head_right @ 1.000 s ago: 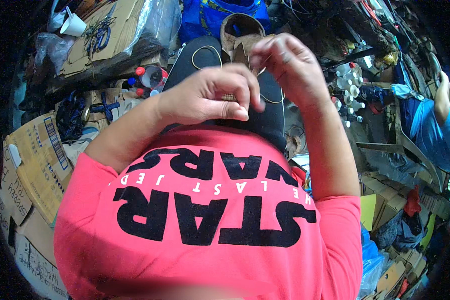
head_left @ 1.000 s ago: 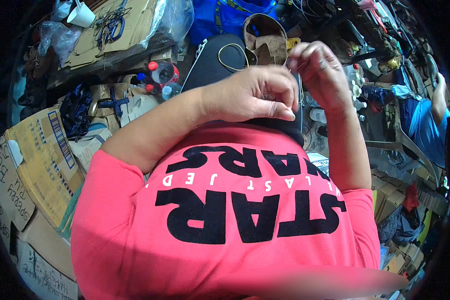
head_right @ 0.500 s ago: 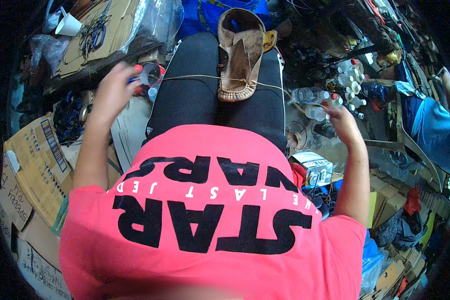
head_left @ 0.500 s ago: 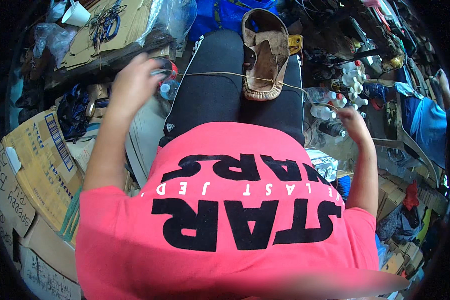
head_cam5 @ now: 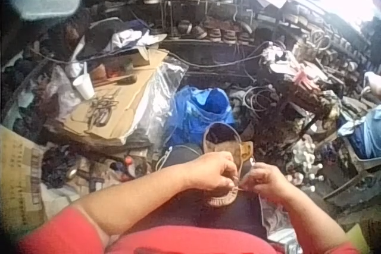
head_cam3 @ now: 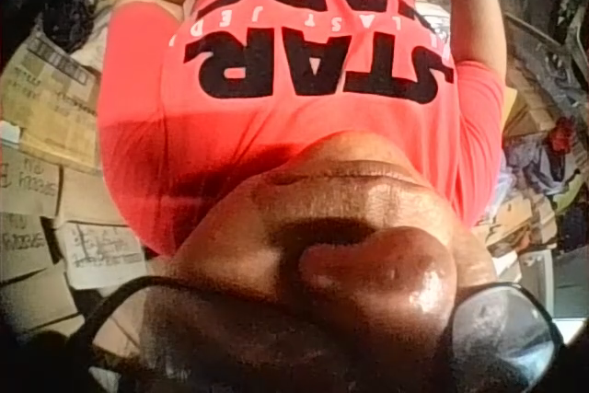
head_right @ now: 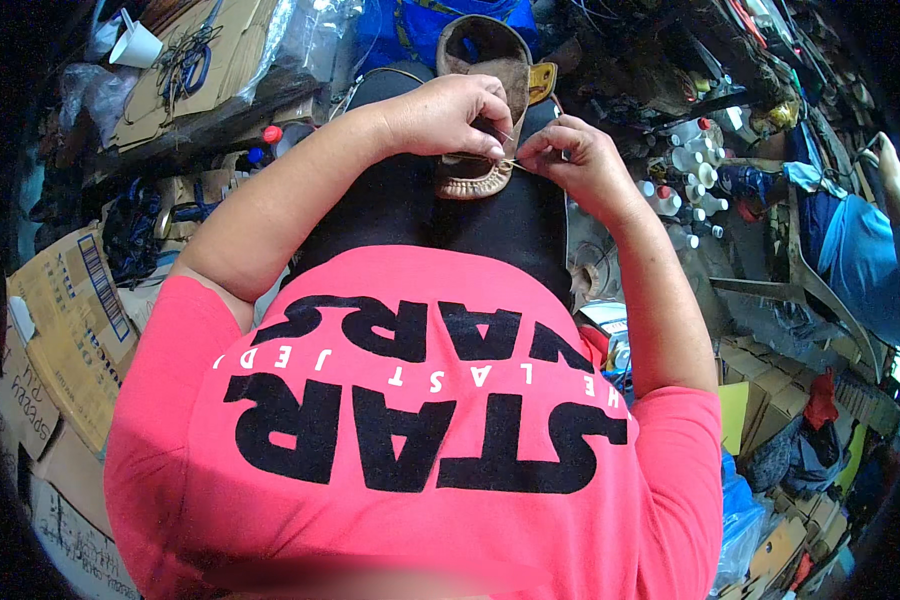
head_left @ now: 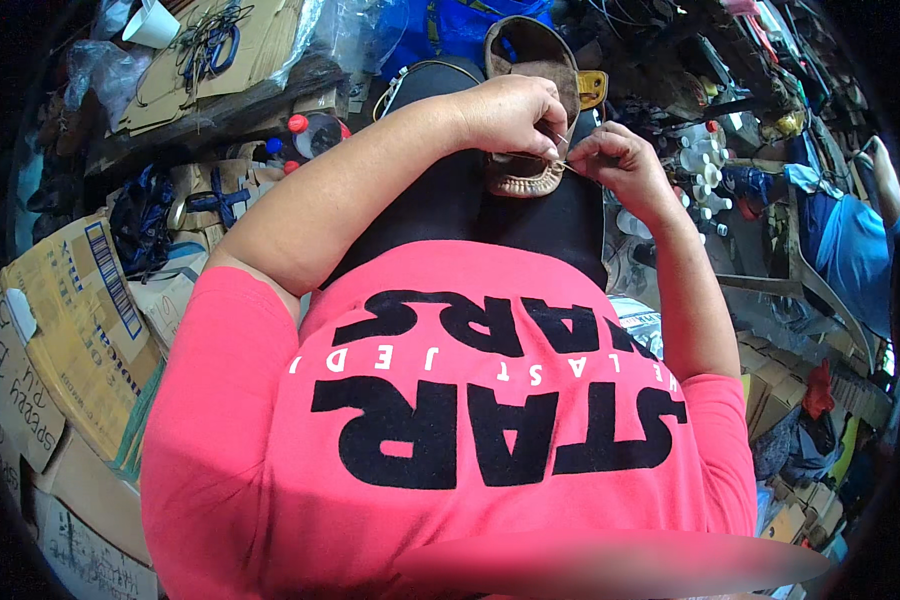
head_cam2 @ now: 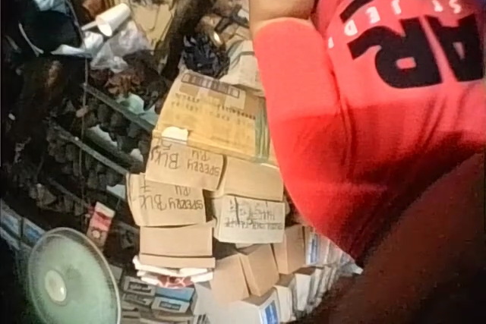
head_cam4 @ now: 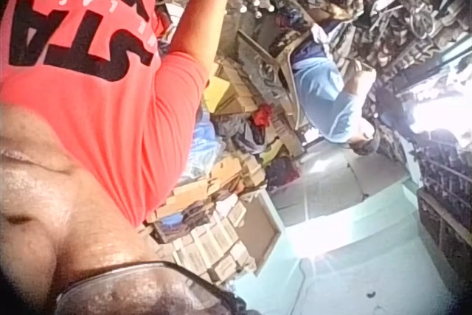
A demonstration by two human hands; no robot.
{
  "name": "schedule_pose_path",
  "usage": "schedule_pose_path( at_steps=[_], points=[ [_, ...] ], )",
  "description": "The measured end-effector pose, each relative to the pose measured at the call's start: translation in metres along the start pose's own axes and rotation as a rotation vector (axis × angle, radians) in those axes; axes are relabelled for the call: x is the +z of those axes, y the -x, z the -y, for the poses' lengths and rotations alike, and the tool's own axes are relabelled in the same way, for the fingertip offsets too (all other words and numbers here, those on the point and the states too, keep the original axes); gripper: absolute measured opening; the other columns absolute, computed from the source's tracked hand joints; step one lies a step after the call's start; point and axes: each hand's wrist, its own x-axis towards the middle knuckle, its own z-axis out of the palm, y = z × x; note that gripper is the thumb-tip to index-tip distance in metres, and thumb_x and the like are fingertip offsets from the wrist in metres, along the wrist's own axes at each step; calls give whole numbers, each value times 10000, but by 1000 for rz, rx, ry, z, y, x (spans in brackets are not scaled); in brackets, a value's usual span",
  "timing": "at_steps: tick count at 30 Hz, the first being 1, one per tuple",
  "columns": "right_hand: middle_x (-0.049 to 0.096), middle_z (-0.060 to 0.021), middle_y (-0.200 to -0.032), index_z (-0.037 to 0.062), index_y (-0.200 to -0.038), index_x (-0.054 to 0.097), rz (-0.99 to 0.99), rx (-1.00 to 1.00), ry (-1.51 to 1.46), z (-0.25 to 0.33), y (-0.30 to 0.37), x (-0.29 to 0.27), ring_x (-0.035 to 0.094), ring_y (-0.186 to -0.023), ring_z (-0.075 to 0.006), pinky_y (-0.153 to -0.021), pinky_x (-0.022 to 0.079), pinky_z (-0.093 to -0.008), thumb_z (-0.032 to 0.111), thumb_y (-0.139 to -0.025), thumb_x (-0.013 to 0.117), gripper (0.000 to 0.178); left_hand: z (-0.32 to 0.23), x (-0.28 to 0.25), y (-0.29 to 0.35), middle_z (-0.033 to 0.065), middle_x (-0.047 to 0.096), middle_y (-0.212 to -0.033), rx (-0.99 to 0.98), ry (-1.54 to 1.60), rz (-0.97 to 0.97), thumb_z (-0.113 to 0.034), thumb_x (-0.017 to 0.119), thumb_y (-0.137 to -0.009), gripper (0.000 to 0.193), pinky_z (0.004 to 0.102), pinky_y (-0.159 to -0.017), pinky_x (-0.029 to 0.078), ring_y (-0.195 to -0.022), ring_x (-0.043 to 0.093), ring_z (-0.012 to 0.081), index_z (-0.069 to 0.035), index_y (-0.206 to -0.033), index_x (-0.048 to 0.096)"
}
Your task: Stitching the leather upper part of a shoe by hand using a needle and thread.
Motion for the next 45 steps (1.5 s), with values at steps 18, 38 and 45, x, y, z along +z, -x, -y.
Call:
schedule_pose_path(
  at_steps=[18,38,45],
  points=[
    [586,-97,-863,97,-899,679,-6,-248,733,62,16,12,598,-833,-284,-747,474,-383,53,-770,594,161,14,5,7,81,539,-838,151,-17,94,-80,723,-714,265,340,-752,463,-839,572,238,-119,-976,724],
    [579,-1,-678,14,-846,674,-81,171,-206,27,6,21,548,-663,-122,-607,447,-286,209,-845,676,194,-22,14,72,161,617,-1007,-170,-50,-397,-153,707,-754,405,396,-827,488,-955,603,328,-65,-1130,584],
    [475,11,-761,77,-1109,597,-174,-193,-1491,-26,72,-57,461,-673,-127,-907,433,-412,300,-953,523,282,-10,-56,128,84,564,-774,-651,29,58,-240,660,-842,235,304,-683,449,-735,556,173,-7,-829,635]
  ],
)
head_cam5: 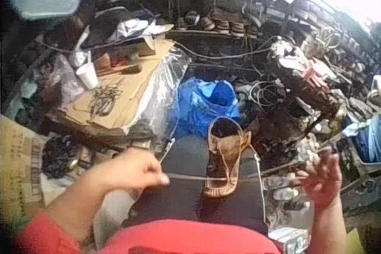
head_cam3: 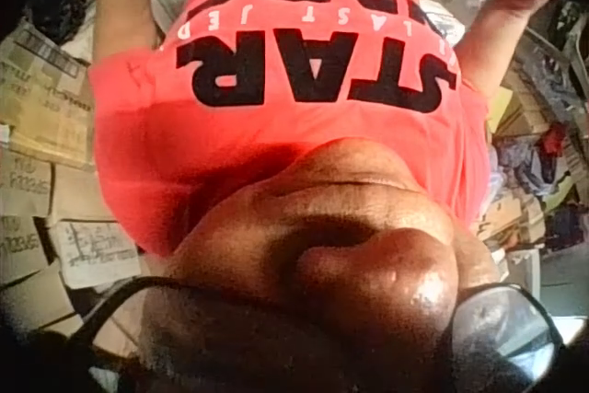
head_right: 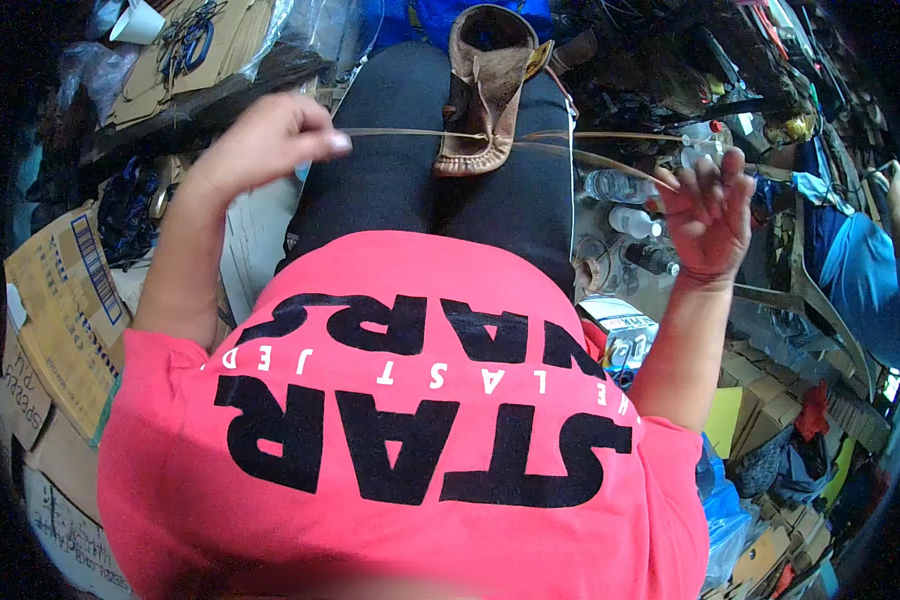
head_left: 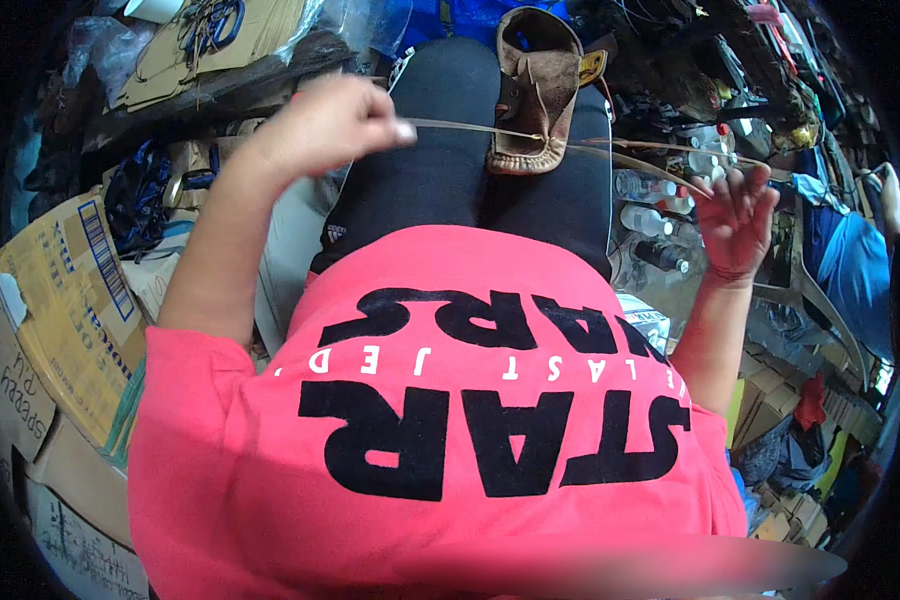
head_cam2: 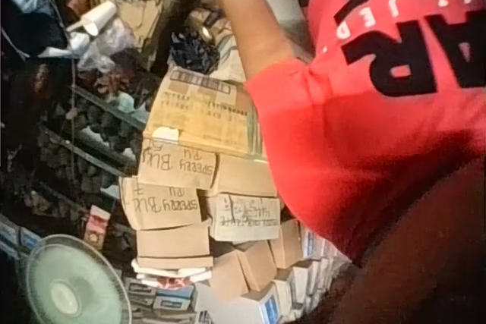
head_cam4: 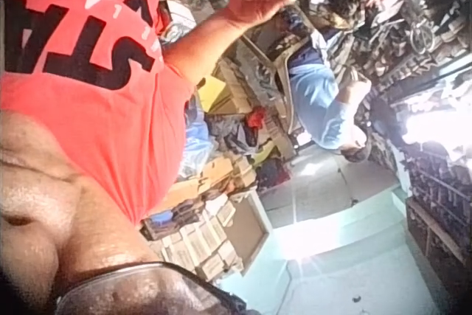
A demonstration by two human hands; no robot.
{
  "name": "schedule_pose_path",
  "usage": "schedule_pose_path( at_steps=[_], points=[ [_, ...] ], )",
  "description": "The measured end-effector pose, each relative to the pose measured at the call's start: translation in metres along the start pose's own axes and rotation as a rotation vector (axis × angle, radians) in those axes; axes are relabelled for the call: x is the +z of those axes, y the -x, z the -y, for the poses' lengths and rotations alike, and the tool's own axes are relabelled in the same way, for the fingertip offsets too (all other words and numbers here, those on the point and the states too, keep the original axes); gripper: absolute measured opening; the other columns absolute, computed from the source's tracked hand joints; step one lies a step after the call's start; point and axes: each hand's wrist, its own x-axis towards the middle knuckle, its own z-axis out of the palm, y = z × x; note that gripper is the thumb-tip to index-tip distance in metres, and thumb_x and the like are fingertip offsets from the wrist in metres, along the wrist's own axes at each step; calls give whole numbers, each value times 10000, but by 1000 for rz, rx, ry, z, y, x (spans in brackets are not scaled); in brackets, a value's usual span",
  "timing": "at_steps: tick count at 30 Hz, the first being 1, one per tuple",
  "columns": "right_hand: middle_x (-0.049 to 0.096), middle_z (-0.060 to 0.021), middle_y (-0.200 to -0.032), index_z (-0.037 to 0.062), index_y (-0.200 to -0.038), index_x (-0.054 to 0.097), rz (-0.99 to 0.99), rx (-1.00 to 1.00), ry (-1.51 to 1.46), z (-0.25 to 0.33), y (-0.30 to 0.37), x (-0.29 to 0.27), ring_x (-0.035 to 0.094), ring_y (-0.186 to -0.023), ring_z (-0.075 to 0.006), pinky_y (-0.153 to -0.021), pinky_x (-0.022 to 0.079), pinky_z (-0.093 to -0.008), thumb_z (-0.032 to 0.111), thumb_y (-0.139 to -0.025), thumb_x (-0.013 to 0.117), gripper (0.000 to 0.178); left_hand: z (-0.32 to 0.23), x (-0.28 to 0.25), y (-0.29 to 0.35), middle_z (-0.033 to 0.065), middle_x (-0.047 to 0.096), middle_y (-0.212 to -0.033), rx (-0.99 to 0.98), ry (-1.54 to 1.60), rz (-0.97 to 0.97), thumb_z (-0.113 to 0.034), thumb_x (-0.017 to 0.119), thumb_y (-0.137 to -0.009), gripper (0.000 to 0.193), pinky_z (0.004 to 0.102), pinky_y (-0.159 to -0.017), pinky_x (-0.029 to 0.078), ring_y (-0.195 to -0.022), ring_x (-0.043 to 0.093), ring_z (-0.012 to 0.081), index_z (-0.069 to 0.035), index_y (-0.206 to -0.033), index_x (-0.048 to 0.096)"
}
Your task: Stitching the leather upper part of a shoe by hand using a needle and thread.
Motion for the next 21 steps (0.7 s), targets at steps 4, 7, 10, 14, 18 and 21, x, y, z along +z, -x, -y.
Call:
schedule_pose_path(
  at_steps=[4,7,10,14,18,21],
  points=[
    [575,24,-773,70,-1161,637,-307,305,1155,0,-1,-25,517,-736,-81,-779,454,-281,267,-939,556,308,-2,9,-29,50,580,-849,357,821,-246,-343,483,-971,384,286,-815,424,-878,571,165,-35,-748,534],
    [696,-67,-823,32,-1017,685,-170,371,1589,-54,2,-9,588,-697,-124,-697,472,-278,321,-913,593,321,-29,30,-51,135,649,-988,665,1700,118,-342,370,-1007,428,362,-1004,387,-1138,566,246,-107,-658,447],
    [569,-185,-649,10,-754,622,-118,352,1895,-65,3,-4,555,-589,-332,-560,422,-387,366,-903,573,389,-21,33,-61,50,513,-664,567,1836,75,-352,407,-992,464,352,-845,414,-752,543,192,-150,-579,345],
    [577,-178,-665,24,-731,615,-19,166,2069,-59,16,-24,568,-655,-362,-606,411,-425,348,-906,549,374,1,35,-57,-20,263,-518,360,1809,-101,-335,430,-982,494,310,-668,355,-513,289,122,-162,-541,289],
    [595,-153,-695,49,-710,600,-28,102,2119,-48,32,-43,571,-697,-344,-649,395,-416,327,-924,515,361,12,27,-53,-30,258,-503,291,1809,-132,-316,439,-981,500,299,-636,333,-487,266,107,-168,-531,277],
    [616,-91,-692,71,-750,641,25,91,2199,-44,39,-51,579,-659,-295,-633,391,-396,321,-937,504,342,38,24,-55,-14,274,-527,367,1794,23,-317,436,-984,484,314,-682,379,-499,281,123,-162,-545,305]
  ],
)
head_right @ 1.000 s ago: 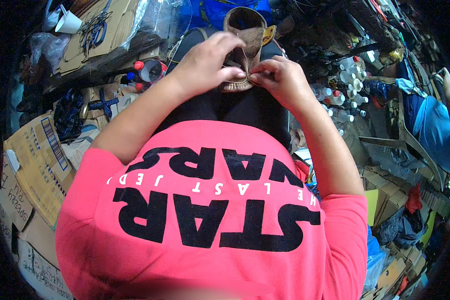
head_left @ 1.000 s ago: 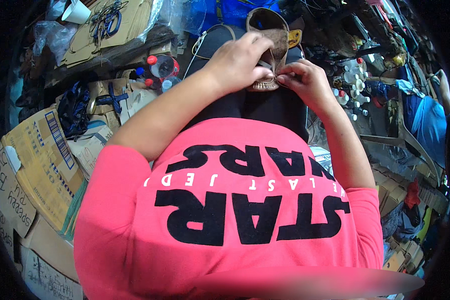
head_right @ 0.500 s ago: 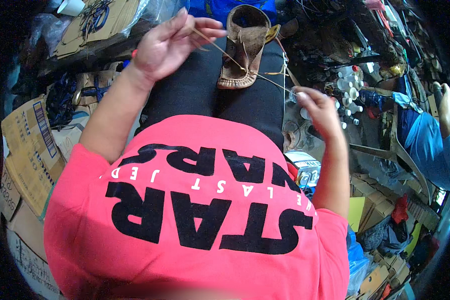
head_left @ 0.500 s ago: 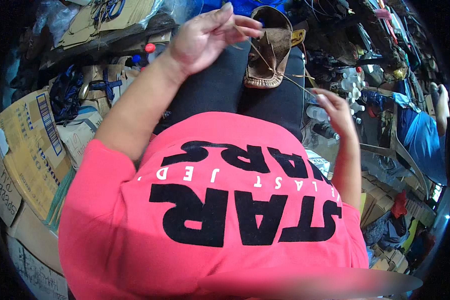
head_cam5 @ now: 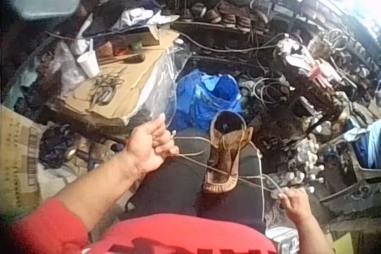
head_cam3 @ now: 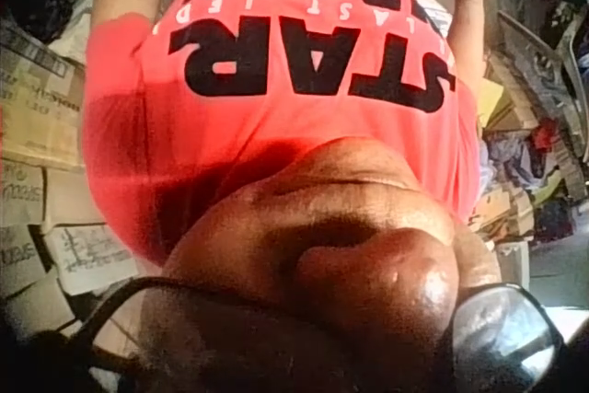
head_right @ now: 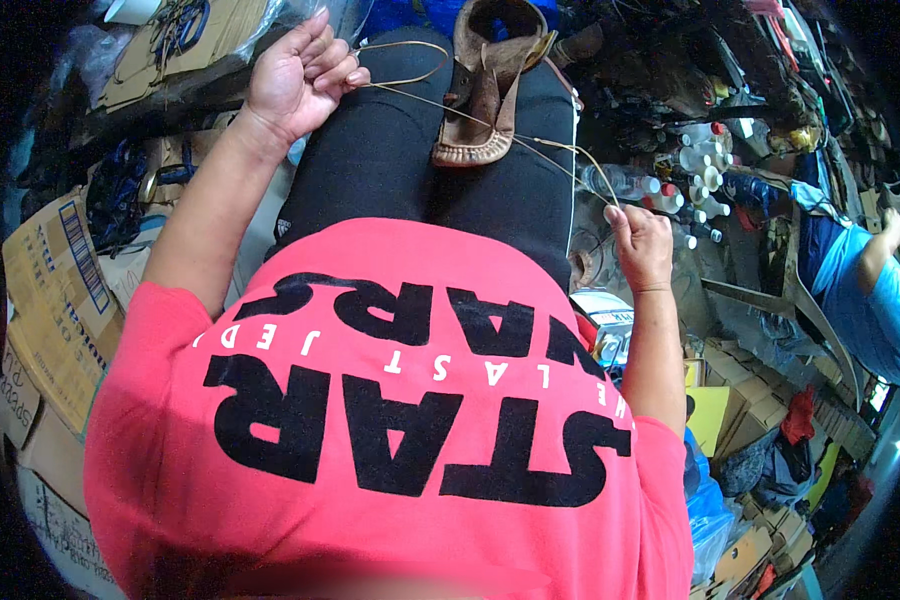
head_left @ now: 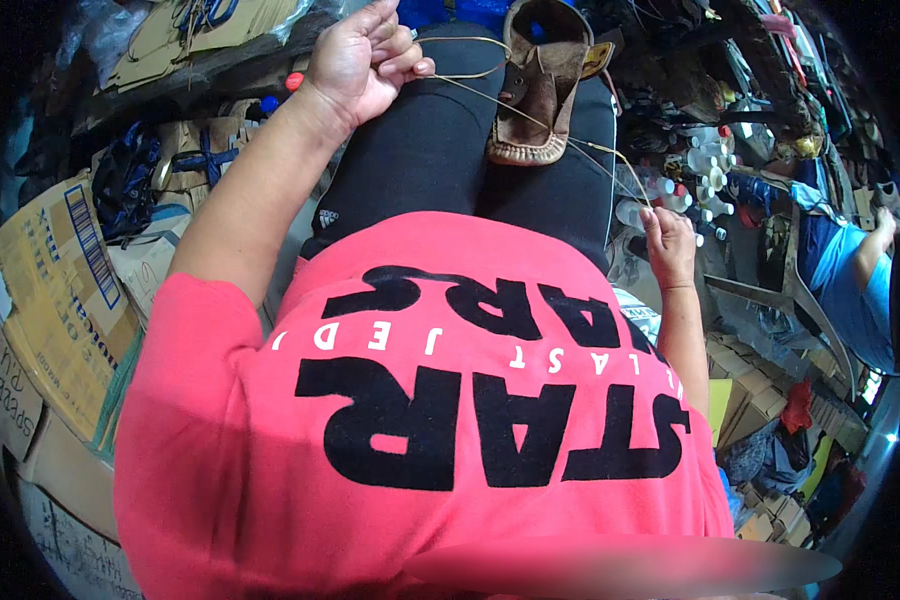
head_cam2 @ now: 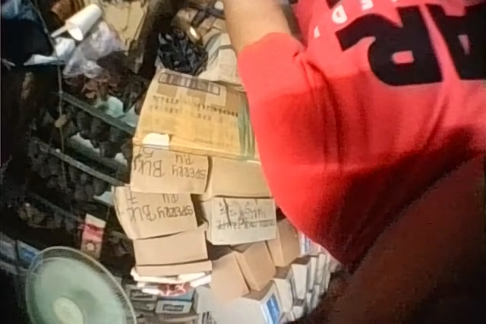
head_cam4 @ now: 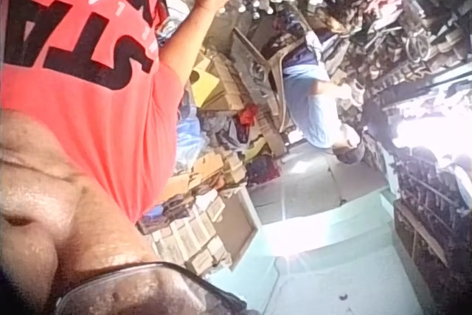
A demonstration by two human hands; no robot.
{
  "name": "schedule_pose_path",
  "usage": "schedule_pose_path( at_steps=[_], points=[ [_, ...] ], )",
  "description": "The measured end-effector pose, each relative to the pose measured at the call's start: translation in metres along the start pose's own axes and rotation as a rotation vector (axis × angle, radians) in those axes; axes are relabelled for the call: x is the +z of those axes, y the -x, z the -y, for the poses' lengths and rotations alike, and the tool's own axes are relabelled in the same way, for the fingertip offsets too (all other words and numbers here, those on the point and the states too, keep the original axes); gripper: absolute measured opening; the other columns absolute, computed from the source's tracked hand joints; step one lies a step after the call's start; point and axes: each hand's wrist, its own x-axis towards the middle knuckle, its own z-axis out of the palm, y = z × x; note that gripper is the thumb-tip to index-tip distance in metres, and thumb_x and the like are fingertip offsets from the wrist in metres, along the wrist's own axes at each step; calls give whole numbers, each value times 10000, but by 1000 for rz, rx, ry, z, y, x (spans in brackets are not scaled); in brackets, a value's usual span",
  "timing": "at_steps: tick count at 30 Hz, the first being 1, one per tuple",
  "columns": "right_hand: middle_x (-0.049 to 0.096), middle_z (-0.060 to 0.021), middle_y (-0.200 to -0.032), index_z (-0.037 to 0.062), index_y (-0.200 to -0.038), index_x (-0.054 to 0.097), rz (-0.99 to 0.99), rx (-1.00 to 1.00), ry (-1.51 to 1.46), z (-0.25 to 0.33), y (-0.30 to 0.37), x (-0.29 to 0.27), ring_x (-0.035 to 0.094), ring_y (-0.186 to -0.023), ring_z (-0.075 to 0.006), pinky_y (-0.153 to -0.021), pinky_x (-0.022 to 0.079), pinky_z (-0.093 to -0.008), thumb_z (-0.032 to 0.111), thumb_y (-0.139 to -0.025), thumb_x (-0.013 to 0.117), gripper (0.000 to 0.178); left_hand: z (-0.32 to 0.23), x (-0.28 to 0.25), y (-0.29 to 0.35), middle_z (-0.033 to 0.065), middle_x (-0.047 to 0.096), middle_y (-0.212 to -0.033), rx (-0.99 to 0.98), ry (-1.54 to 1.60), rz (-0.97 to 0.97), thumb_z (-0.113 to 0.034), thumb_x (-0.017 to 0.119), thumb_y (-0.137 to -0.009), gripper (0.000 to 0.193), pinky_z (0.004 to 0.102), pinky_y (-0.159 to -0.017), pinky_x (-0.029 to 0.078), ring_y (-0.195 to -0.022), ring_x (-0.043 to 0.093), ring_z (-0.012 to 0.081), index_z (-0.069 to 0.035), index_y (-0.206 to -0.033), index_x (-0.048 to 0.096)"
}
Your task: Stitching the leather upper part of a shoe by hand using a needle and thread.
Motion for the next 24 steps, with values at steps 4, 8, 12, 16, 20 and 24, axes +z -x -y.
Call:
schedule_pose_path(
  at_steps=[4,8,12,16,20,24],
  points=[
    [621,19,-844,80,-1071,661,115,582,-1090,-36,17,12,566,-778,-161,-696,410,-323,371,-952,494,356,-31,-6,-4,99,620,-797,12,-620,-331,-153,654,-833,152,338,-681,527,-779,630,205,-25,-914,646],
    [486,-78,-1325,89,-1354,466,-350,498,-1041,-20,-6,-26,474,-1172,-167,-1024,313,-326,370,-952,484,491,-25,6,-19,99,652,-884,251,-1219,-353,-237,613,-880,215,374,-786,500,-889,610,224,-29,-897,665],
    [614,-78,-998,26,-1072,647,-45,31,-795,60,-72,-58,582,-924,-178,-831,448,-299,272,-886,628,309,45,57,-54,134,590,-1086,617,-1698,270,-314,677,-810,288,364,-908,453,-1035,572,281,-64,-952,667],
    [582,-180,-729,16,-838,625,286,-214,-222,115,-104,-66,591,-704,-344,-636,466,-391,290,-831,656,276,79,66,-79,131,545,-963,377,-1671,302,-313,703,-771,273,386,-801,458,-929,562,295,-66,-869,638],
    [568,-199,-723,7,-791,591,297,-291,-286,110,-99,-60,575,-704,-374,-621,455,-414,225,-834,615,224,82,63,-86,128,535,-963,327,-1618,364,-300,708,-767,247,372,-802,450,-929,551,286,-77,-854,645],
    [508,-199,-662,-12,-739,534,244,-276,-348,107,-78,-60,524,-658,-384,-593,418,-426,150,-818,594,190,83,59,-88,123,528,-939,325,-1564,383,-276,716,-764,218,361,-808,439,-924,537,273,-80,-836,653]
  ],
)
